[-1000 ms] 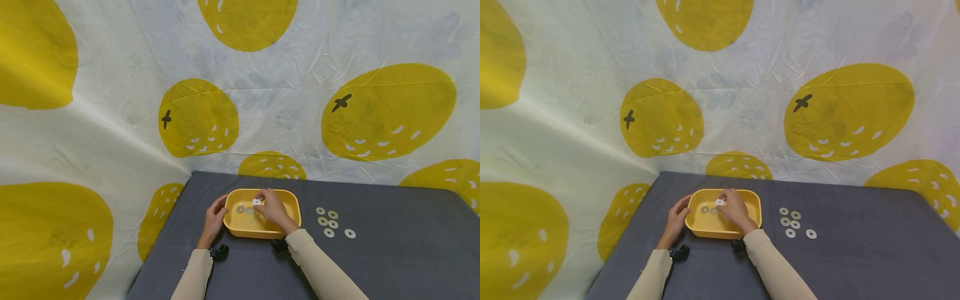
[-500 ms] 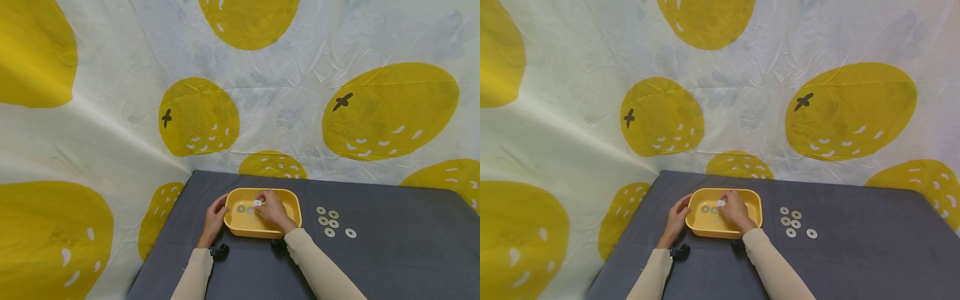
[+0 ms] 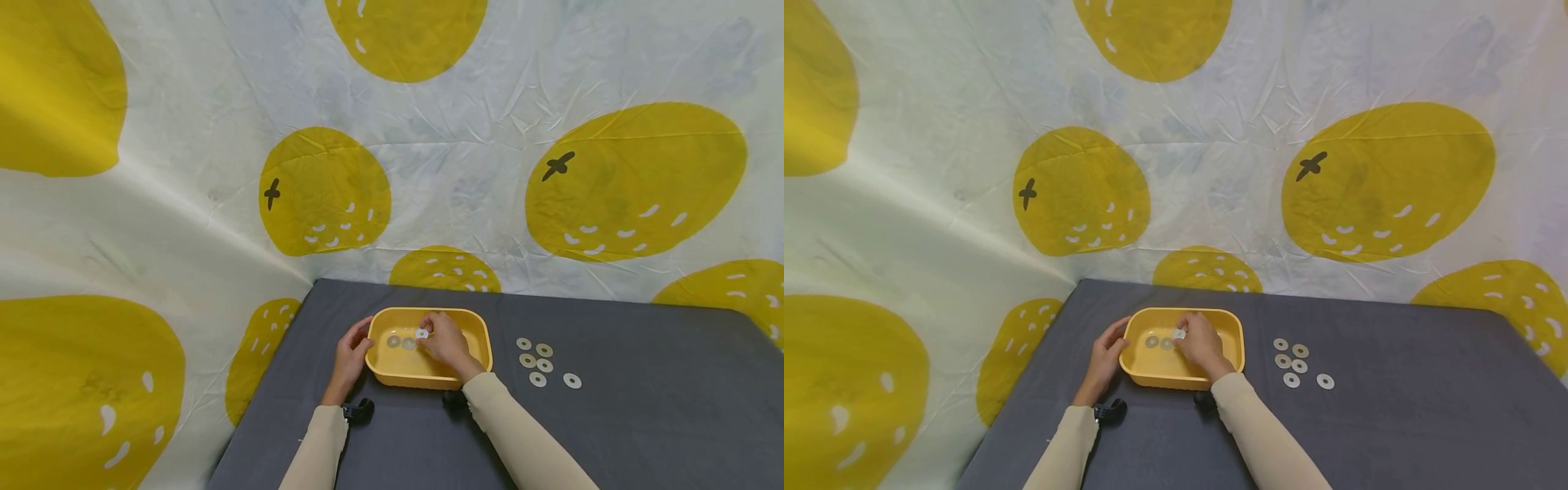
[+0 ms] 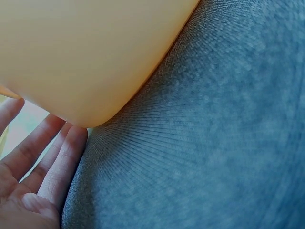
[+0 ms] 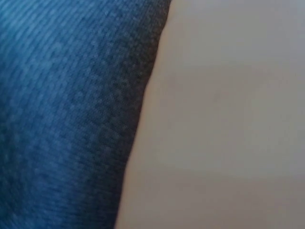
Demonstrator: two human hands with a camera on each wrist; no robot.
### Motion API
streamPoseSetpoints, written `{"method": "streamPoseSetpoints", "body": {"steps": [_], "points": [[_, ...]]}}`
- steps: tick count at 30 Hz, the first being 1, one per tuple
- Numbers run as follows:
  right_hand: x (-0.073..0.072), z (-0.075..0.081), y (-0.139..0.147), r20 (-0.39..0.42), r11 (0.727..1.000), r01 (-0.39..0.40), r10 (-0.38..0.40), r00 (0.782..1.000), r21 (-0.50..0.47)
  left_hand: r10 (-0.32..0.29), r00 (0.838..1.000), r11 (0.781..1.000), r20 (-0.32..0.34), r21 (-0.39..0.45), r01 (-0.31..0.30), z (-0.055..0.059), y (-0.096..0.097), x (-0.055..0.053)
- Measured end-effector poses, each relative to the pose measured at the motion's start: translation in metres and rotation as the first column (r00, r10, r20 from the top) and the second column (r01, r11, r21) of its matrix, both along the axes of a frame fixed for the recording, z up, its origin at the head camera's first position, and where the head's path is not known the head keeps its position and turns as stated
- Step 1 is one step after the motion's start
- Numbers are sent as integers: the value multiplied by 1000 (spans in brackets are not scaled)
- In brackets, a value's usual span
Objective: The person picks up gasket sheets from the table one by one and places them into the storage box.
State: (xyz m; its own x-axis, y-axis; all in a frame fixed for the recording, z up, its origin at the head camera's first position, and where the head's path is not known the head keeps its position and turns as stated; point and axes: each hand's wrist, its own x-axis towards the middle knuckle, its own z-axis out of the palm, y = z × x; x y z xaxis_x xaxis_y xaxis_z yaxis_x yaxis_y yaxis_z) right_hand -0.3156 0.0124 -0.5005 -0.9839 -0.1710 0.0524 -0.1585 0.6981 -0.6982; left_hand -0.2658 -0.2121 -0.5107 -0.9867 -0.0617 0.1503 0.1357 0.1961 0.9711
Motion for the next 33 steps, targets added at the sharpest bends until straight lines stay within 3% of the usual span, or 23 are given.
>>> {"method": "streamPoseSetpoints", "body": {"steps": [7, 10, 18, 25, 29, 33], "points": [[0, -1, 1, -2, 1000, 4, -4, 1000, 10, 26, 1000, 1000, 15, 17, -26, -31, -6, -19], [0, -1, 1, -2, 1000, 3, -3, 1000, 14, 38, 999, 999, -3, 34, -38, -35, -5, -20], [-1, 0, 3, 22, 999, 11, -10, 1000, -31, 44, 999, 998, -23, 49, -43, -35, -4, -19], [2, 16, 15, -3, 988, -15, 15, 1000, -154, 48, 999, 998, -21, 37, -47, -36, -6, -18], [5, 28, 38, -70, 976, -84, 71, 995, -202, 33, 999, 999, 0, 13, -33, -31, -5, -16], [9, 39, 77, -147, 969, -128, 98, 984, -212, -3, 1000, 1000, 7, 5, 3, -15, -3, -9]]}}
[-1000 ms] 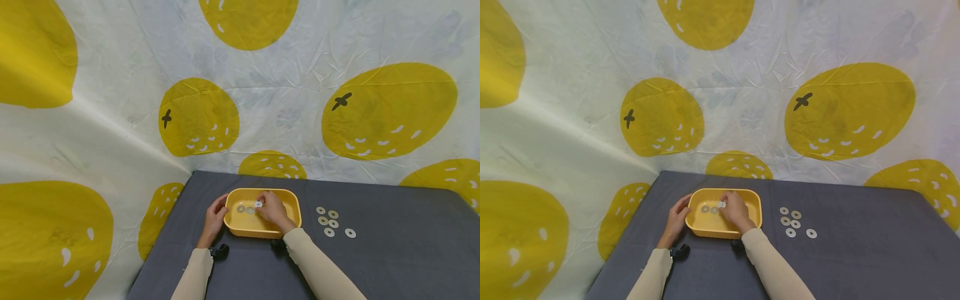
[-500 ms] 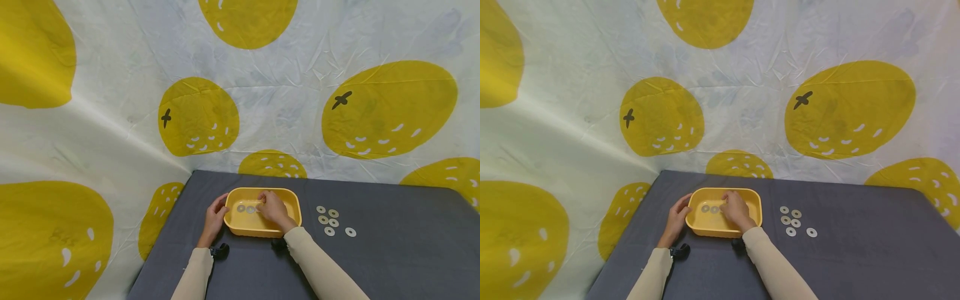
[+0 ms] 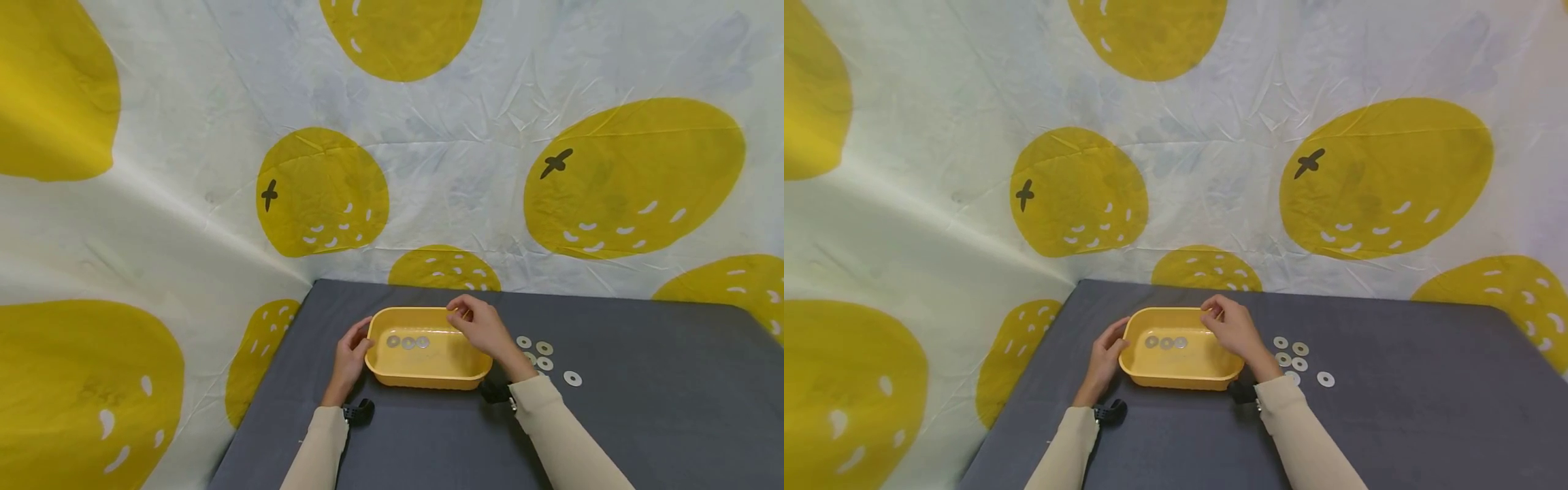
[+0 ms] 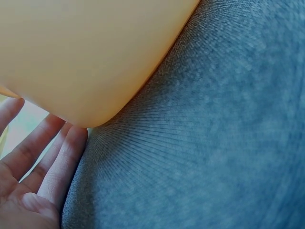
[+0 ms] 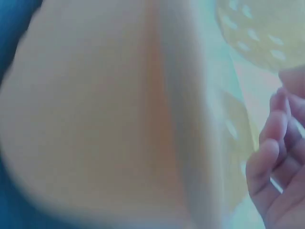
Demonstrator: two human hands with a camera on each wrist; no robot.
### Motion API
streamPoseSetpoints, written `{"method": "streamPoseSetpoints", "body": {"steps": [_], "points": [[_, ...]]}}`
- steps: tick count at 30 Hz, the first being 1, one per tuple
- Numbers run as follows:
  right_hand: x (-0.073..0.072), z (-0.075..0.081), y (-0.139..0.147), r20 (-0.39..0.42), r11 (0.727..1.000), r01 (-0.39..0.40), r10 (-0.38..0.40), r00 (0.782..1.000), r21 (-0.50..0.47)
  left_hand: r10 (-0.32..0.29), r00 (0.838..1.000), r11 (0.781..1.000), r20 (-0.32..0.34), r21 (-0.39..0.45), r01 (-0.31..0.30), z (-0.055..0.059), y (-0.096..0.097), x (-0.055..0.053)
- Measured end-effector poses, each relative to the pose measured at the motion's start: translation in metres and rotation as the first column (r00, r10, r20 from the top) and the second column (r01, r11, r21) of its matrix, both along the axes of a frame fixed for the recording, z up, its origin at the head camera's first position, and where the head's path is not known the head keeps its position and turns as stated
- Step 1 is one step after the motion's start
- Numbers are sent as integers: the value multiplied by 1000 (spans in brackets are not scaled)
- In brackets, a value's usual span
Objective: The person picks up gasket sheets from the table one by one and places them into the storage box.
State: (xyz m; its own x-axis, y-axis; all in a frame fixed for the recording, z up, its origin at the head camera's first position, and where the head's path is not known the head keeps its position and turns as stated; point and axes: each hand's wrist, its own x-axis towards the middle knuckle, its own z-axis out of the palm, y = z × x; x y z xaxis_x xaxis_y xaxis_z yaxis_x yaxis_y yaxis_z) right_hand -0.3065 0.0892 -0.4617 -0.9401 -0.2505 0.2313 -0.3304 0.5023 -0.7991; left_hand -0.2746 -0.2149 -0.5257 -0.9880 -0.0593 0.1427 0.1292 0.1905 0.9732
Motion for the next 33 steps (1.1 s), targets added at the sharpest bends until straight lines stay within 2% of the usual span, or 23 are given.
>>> {"method": "streamPoseSetpoints", "body": {"steps": [4, 10, 14, 23, 25, 28, 33], "points": [[7, 3, 51, -15, 998, 40, -40, 999, 51, -16, 1000, 1000, -12, 20, 16, 14, 5, 8], [21, -8, 125, 5, 982, 103, -105, 994, 161, -13, 1000, 999, -8, 45, 13, 16, 7, 8], [28, -17, 158, 19, 970, 108, -115, 993, 216, -5, 1000, 999, -2, 36, 5, 16, 6, 7], [35, -29, 187, 83, 953, 23, -50, 995, 302, -9, 1000, 1000, 12, 1, 9, 19, 4, 9], [36, -31, 191, 98, 950, -1, -31, 995, 313, -6, 1000, 1000, 17, 5, 6, 17, 4, 8], [36, -35, 196, 116, 943, -47, 9, 993, 329, 16, 1000, 1000, 7, 13, -16, 2, 2, 2], [37, -39, 208, 176, 927, -104, 42, 984, 361, 6, 1000, 1000, 1, 17, -6, 3, 2, 4]]}}
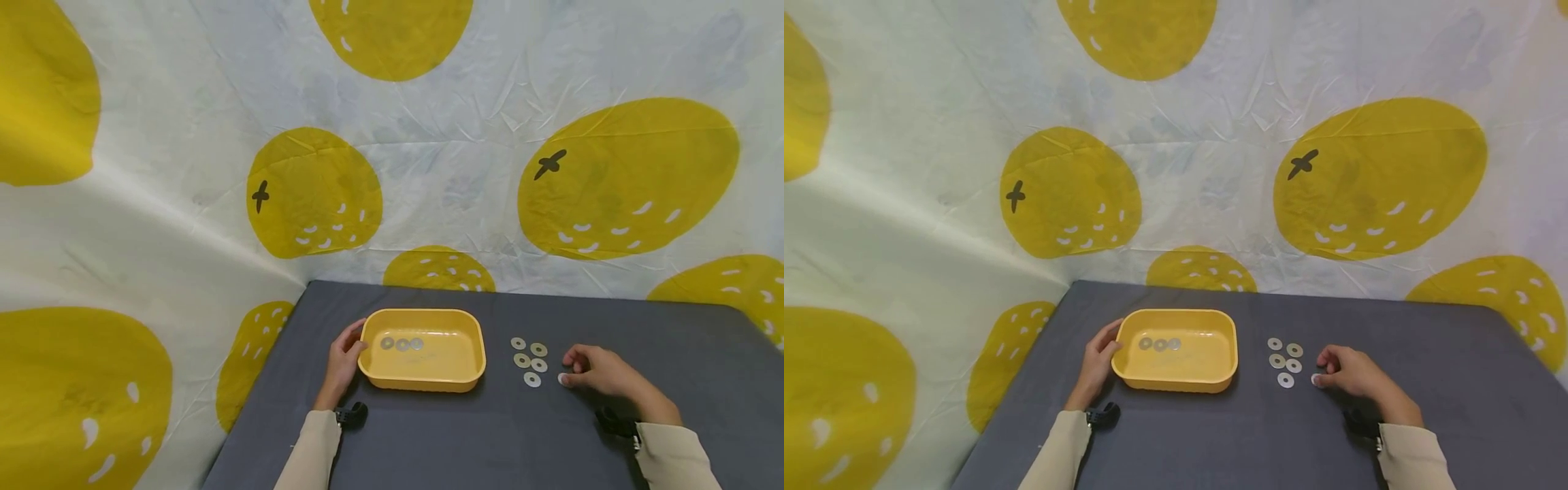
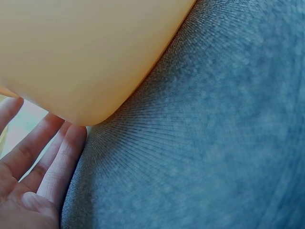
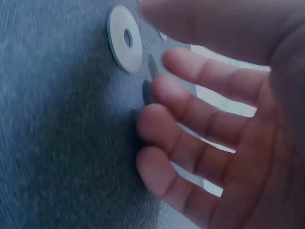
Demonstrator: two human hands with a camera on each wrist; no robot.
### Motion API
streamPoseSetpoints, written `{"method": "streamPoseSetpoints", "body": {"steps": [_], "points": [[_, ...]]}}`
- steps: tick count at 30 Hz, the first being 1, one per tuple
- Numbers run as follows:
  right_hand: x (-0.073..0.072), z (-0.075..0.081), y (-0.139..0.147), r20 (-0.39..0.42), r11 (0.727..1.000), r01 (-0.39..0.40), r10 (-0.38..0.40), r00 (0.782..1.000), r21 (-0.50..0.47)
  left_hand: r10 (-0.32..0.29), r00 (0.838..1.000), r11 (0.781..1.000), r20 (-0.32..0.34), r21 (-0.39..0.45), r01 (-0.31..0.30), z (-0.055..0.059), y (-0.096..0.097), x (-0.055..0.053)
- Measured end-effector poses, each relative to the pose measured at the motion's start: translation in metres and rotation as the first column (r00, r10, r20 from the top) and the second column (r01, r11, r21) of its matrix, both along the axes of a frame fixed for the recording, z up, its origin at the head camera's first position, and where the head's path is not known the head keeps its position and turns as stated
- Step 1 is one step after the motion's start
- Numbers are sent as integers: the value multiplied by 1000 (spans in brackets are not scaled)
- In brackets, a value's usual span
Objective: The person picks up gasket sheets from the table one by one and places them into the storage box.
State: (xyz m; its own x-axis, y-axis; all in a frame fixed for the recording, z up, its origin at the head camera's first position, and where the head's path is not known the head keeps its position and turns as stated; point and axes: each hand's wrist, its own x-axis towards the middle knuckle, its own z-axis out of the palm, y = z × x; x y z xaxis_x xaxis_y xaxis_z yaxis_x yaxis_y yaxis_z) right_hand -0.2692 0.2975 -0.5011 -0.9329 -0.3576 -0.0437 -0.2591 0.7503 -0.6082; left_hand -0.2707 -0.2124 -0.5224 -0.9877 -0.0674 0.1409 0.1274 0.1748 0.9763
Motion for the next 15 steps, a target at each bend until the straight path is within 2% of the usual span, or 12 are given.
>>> {"method": "streamPoseSetpoints", "body": {"steps": [2, 7, 15], "points": [[1, -1, 3, 28, 1000, -7, 6, 1000, 14, -18, 1000, 1000, 13, -1, 18, 8, 1, 5], [4, -2, 2, 52, 1000, -3, 2, 999, 22, -34, 999, 999, 9, -8, 34, 6, 0, 7], [2, -1, -3, 7, 999, 18, -18, 1000, 47, -36, 999, 999, 0, 18, 36, 6, -1, 4]]}}
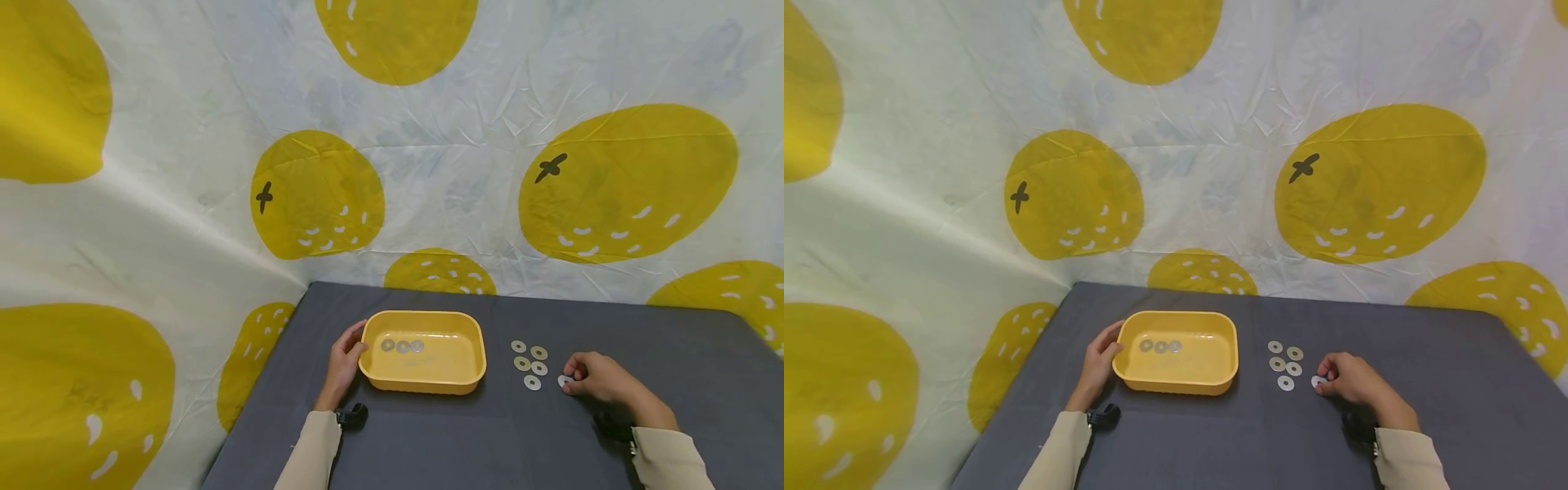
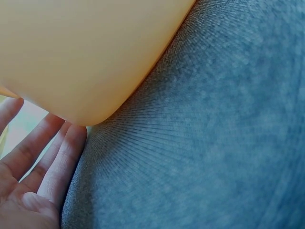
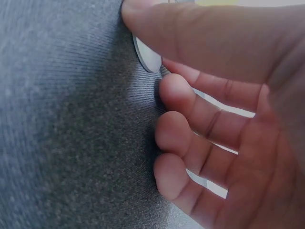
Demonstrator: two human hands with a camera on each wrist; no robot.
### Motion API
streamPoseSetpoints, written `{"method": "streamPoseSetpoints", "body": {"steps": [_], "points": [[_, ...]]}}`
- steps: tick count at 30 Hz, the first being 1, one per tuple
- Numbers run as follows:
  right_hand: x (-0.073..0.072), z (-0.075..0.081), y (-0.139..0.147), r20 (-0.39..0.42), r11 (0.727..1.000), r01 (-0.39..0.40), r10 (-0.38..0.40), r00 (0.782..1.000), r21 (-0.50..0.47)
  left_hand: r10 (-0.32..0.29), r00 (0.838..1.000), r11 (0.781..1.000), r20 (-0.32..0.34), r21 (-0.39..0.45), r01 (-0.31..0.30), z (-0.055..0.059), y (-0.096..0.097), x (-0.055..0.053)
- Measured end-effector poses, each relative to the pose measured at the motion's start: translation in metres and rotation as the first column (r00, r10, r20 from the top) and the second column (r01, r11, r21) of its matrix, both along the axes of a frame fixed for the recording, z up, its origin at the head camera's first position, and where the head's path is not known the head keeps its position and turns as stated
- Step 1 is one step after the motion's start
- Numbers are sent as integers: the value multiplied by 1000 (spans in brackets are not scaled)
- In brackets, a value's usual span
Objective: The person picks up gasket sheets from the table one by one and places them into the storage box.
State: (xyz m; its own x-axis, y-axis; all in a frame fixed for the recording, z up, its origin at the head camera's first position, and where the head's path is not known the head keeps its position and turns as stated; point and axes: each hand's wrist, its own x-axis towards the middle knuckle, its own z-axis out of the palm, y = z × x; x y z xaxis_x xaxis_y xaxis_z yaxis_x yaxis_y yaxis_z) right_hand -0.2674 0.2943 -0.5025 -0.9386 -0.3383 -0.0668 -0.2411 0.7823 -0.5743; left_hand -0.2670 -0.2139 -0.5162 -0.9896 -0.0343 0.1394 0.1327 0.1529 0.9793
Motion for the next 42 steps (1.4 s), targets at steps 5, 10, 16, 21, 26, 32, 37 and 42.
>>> {"method": "streamPoseSetpoints", "body": {"steps": [5, 10, 16, 21, 26, 32, 37, 42], "points": [[0, -1, -1, -7, 1000, -4, 4, 1000, -6, -1, 1000, 1000, -2, 2, 1, 1, 0, 0], [2, 0, -1, 10, 1000, -13, 13, 1000, -25, 6, 1000, 1000, -3, -9, -6, 2, 1, 1], [4, 1, -1, 62, 994, -50, 56, 996, -93, 11, 1000, 1000, -5, -14, -11, 2, 2, 3], [2, 0, 2, 92, 984, -86, 101, 991, -153, 11, 1000, 1000, -6, -14, -11, 3, 2, 3], [-1, -2, 3, 27, 988, -86, 91, 996, -129, 11, 1000, 1000, -1, -17, -11, 3, 2, 2], [-2, -1, 0, -40, 986, -45, 39, 998, -160, 14, 1000, 1000, 8, -11, -14, 4, 2, 2], [-3, 0, -5, -76, 970, -32, 14, 997, -241, 16, 1000, 1000, 6, -10, -16, 5, 2, 2], [-2, 3, -11, -90, 959, -2, -25, 996, -282, 18, 1000, 1000, 5, -6, -18, 5, 3, 2]]}}
